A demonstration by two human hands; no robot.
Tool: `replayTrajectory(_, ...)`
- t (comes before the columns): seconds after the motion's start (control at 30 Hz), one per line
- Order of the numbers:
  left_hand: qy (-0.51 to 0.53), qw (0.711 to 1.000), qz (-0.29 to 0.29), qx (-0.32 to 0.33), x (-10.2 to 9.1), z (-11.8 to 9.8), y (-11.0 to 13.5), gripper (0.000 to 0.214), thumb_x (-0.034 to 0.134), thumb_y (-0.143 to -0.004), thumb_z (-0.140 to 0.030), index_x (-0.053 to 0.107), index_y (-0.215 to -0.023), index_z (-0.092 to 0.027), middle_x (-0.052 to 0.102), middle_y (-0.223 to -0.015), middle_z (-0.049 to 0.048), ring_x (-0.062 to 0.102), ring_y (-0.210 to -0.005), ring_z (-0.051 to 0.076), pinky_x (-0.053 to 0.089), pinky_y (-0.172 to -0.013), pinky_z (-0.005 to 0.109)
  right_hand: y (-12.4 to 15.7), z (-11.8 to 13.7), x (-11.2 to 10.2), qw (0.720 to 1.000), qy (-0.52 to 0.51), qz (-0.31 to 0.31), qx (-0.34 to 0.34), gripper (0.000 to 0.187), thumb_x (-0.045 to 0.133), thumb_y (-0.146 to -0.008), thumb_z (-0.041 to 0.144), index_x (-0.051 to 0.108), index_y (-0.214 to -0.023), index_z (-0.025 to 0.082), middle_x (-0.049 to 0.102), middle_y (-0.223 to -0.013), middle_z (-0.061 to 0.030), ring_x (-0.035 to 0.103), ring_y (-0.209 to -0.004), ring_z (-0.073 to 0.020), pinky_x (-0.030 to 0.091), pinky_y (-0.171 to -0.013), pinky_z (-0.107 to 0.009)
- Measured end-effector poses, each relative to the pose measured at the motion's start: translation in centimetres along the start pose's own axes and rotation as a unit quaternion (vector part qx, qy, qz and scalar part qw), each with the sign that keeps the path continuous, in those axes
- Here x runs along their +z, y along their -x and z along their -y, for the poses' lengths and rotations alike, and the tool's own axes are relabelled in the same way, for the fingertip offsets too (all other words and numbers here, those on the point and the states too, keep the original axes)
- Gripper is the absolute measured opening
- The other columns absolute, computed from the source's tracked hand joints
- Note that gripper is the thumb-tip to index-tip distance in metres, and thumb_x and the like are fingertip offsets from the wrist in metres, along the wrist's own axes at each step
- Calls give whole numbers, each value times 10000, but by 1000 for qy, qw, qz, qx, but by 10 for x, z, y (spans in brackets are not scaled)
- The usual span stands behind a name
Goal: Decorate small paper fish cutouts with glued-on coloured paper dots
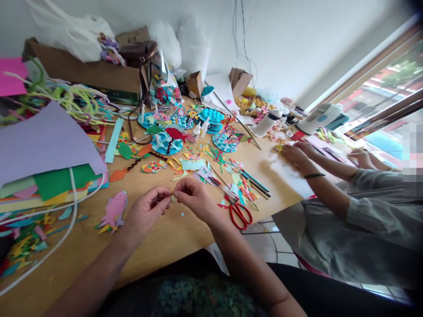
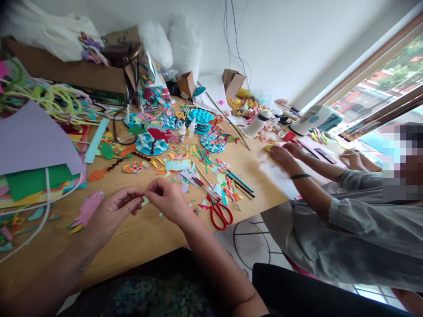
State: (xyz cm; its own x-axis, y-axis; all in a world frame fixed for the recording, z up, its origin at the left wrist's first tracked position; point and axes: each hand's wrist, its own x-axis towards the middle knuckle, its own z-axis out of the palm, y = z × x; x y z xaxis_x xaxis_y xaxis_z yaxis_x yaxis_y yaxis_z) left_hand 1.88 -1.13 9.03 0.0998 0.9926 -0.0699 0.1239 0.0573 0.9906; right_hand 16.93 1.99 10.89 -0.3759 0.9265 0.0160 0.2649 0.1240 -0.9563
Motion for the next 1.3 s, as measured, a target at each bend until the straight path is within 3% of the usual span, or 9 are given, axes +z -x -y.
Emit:
replayTrajectory(0.5, -11, 1000, -5, 0, -3, 13, 8, 193, 524, -706, -364, 570, -715, -177, 489, -561, -46, 460, -525, 93, 386, -491, 210, 14, -4, 13, 1000, -3, 3, 19, 60, 530, -751, 215, 519, -718, 166, 508, -592, 40, 482, -542, -81, 338, -494, -197)
replayTrajectory(0.73, -66, 998, -3, 5, -7, 20, 6, 186, 516, -705, -358, 567, -726, -180, 475, -557, -45, 451, -528, 105, 364, -481, 218, 16, 1, 12, 976, 206, -18, -68, 57, 538, -750, 130, 584, -762, 161, 553, -686, 15, 482, -612, -77, 358, -579, -190)
replayTrajectory(1.07, -103, 994, 22, 12, -7, 27, 5, 192, 483, -727, -362, 560, -712, -187, 480, -553, -43, 459, -523, 114, 361, -477, 225, 13, 2, 15, 959, 276, 32, -64, 92, 520, -780, 117, 596, -738, 147, 561, -670, 0, 477, -605, -86, 342, -569, -190)
replayTrajectory(1.17, -144, 989, 20, 15, -12, 25, 7, 217, 463, -741, -370, 578, -753, -186, 554, -602, -19, 508, -546, 130, 403, -510, 244, 12, -1, 15, 956, 284, 37, -60, 95, 518, -786, 114, 598, -748, 147, 578, -694, -7, 492, -634, -93, 348, -589, -193)
replayTrajectory(1.3, -287, 953, -56, 83, -26, 28, 7, 219, 435, -773, -322, 607, -831, -200, 663, -810, 41, 592, -731, 183, 456, -692, 314, 7, -15, 17, 953, 297, 33, -50, 97, 512, -802, 119, 601, -773, 146, 596, -750, -18, 512, -682, -101, 363, -633, -199)
